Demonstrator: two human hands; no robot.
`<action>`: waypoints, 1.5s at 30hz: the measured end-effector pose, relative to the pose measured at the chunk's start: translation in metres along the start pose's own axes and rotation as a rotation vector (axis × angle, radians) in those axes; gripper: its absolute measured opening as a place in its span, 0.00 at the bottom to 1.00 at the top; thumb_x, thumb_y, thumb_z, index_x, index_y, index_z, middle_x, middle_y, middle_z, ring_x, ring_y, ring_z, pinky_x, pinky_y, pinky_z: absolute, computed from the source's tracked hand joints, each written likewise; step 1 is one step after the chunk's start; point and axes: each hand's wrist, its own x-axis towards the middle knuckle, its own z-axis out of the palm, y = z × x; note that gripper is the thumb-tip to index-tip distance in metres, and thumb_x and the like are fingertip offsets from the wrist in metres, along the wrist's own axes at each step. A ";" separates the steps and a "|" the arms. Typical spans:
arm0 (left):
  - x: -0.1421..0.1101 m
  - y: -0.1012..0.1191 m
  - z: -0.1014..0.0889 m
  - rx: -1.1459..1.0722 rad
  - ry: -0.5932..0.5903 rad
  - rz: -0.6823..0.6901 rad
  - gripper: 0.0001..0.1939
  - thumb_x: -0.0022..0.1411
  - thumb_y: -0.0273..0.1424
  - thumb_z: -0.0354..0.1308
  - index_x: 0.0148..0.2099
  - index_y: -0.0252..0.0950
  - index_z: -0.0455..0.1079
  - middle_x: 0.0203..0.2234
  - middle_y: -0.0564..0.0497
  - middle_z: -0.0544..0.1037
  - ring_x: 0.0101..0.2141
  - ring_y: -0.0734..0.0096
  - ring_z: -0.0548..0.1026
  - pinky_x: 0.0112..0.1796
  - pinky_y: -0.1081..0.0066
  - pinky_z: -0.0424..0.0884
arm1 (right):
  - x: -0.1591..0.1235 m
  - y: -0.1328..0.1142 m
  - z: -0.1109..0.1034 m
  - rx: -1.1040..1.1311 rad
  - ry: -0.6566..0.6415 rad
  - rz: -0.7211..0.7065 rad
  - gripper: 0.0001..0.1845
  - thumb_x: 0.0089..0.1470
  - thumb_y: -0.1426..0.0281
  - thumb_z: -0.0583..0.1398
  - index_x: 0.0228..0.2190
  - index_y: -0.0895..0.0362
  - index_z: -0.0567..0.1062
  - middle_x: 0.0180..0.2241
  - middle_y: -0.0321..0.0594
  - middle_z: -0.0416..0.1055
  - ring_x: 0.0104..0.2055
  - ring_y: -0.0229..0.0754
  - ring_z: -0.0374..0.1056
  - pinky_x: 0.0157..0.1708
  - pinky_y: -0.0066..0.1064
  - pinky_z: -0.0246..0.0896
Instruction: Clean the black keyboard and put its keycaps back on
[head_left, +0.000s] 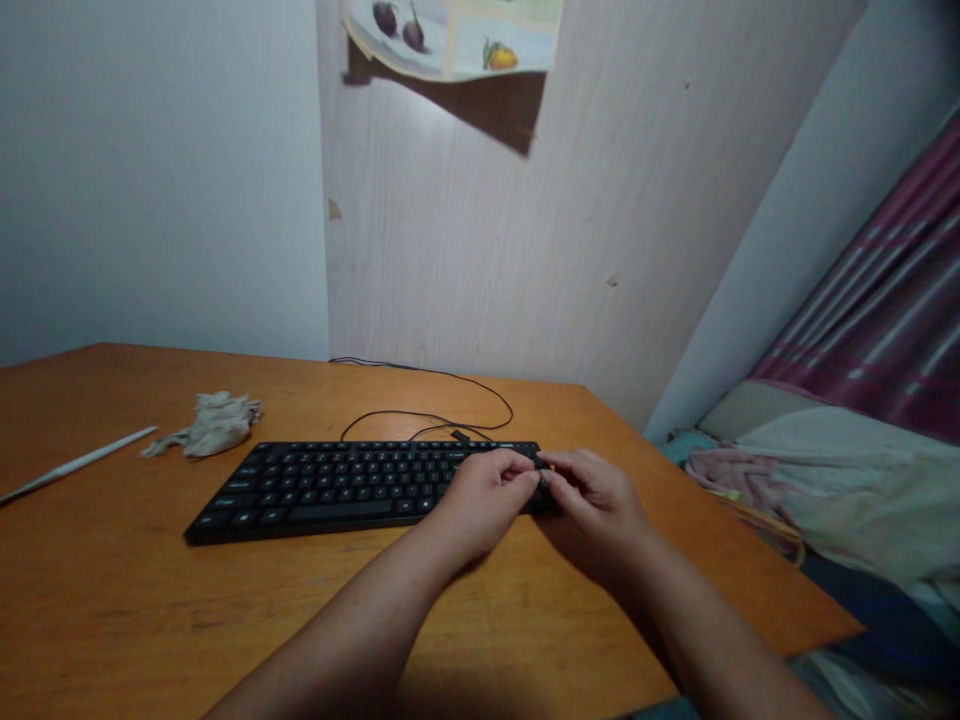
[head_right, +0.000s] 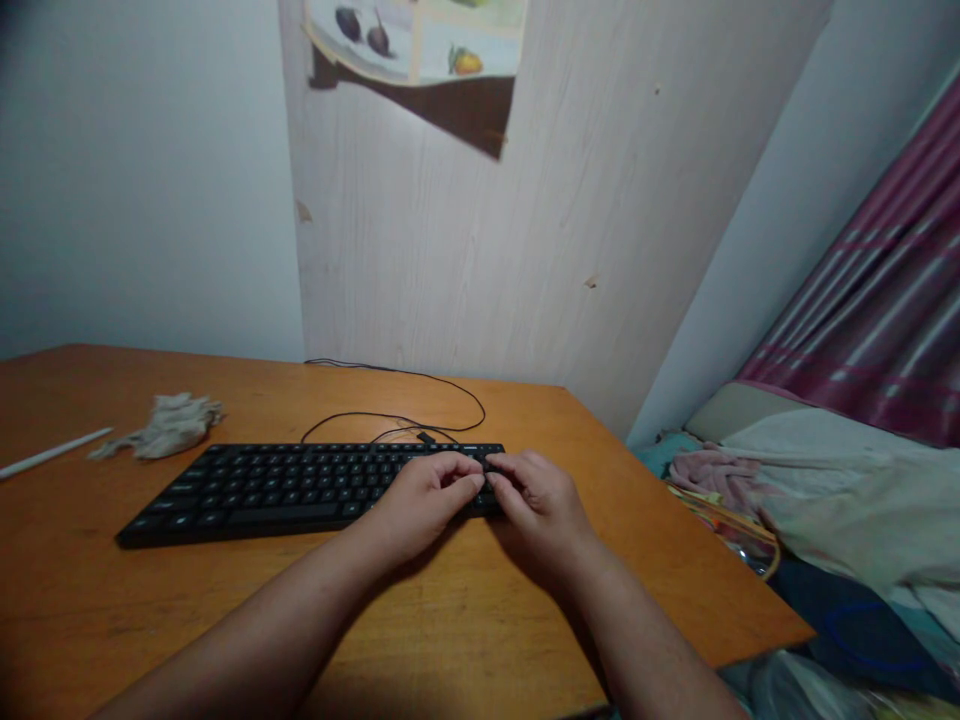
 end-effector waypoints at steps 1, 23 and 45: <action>0.000 0.000 0.000 -0.044 0.005 -0.019 0.09 0.59 0.34 0.58 0.33 0.32 0.75 0.29 0.48 0.77 0.32 0.67 0.72 0.36 0.70 0.66 | 0.000 -0.002 -0.001 -0.029 -0.002 -0.030 0.12 0.62 0.69 0.59 0.45 0.53 0.79 0.36 0.42 0.77 0.37 0.42 0.71 0.38 0.35 0.66; 0.000 -0.001 -0.004 -0.270 0.041 -0.187 0.07 0.51 0.32 0.63 0.29 0.33 0.72 0.26 0.51 0.76 0.31 0.71 0.71 0.37 0.70 0.64 | 0.001 -0.011 -0.003 -0.048 -0.008 -0.114 0.08 0.61 0.69 0.60 0.42 0.53 0.77 0.34 0.40 0.76 0.36 0.42 0.71 0.36 0.33 0.65; 0.000 -0.002 -0.003 -0.297 0.006 -0.186 0.05 0.52 0.30 0.59 0.28 0.33 0.73 0.26 0.51 0.76 0.32 0.71 0.71 0.39 0.70 0.64 | 0.001 -0.013 -0.006 -0.087 -0.031 -0.134 0.09 0.60 0.71 0.60 0.42 0.53 0.77 0.33 0.41 0.75 0.34 0.42 0.69 0.34 0.34 0.64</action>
